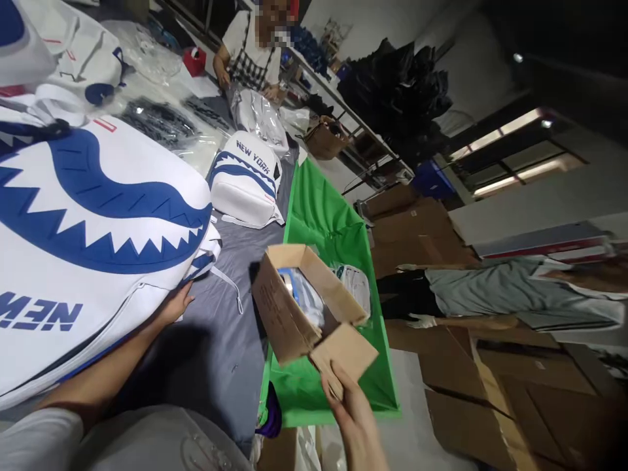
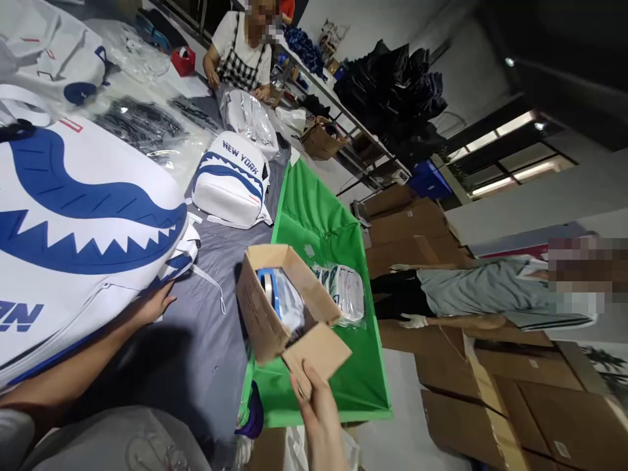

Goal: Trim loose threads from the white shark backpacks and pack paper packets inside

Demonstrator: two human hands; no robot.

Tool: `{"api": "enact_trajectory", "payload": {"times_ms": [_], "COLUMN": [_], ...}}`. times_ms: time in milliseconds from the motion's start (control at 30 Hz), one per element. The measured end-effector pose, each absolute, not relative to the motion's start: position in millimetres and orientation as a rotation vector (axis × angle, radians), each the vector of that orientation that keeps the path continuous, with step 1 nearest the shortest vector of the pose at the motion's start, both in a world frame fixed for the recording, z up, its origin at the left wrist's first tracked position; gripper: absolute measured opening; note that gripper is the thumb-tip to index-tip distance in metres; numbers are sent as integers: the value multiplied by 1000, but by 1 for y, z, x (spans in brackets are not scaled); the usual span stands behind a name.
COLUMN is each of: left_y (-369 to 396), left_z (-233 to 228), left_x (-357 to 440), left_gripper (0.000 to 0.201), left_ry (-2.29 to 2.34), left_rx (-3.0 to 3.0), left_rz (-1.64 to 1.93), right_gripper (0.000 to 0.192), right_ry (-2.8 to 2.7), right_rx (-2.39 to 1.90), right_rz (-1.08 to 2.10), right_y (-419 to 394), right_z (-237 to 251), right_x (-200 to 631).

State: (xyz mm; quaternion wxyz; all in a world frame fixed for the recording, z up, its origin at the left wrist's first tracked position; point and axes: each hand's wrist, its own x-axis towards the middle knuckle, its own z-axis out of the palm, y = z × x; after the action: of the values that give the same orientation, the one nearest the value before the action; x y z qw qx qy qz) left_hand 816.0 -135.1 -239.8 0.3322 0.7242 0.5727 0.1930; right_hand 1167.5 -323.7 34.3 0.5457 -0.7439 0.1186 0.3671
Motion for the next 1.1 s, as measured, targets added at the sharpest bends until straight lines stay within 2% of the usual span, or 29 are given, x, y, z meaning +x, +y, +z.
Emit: {"api": "enact_trajectory", "payload": {"times_ms": [167,267,333,400,467,533,600,667,700,833,933,1100], "left_y": [-135,-141,-142,-134,-118,-100,-90,-90,-93,-113,-124,-139], "left_z": [-214,-170,-133,-100,-75,-63,-63,-71,-77,-94,-103,-121], "left_x": [821,842,862,884,903,916,921,918,913,886,866,856], "left_gripper": [52,49,45,40,36,34,33,33,32,30,28,28], "left_ry": [1472,1444,1393,1351,1336,1317,1306,1321,1332,1326,1298,1308], "left_rx": [1816,1783,1868,1951,1976,1957,1902,1845,1831,1857,1857,1764], "left_rz": [410,394,612,937,1145,1215,1237,1245,1232,1126,1046,962], "right_gripper": [22,31,41,54,72,75,64,58,63,100,105,91], "right_ry": [245,53,-102,-297,-598,-966,-1329,-1604,-1696,-1803,-1863,-1931], "right_rx": [-1586,-1521,-1582,-1764,-1965,-2014,-1961,-1960,-2010,-2357,-2522,-2543], "right_rz": [1188,1265,1257,1092,669,253,211,448,576,945,855,721], "right_y": [-251,-223,-205,-192,-180,-164,-137,-99,-77,-6,13,7], "right_z": [-51,-76,-75,-63,-44,-25,-11,-8,-10,-30,-43,-49], "right_x": [1122,1109,1115,1130,1143,1145,1135,1115,1104,1066,1051,1046]}}
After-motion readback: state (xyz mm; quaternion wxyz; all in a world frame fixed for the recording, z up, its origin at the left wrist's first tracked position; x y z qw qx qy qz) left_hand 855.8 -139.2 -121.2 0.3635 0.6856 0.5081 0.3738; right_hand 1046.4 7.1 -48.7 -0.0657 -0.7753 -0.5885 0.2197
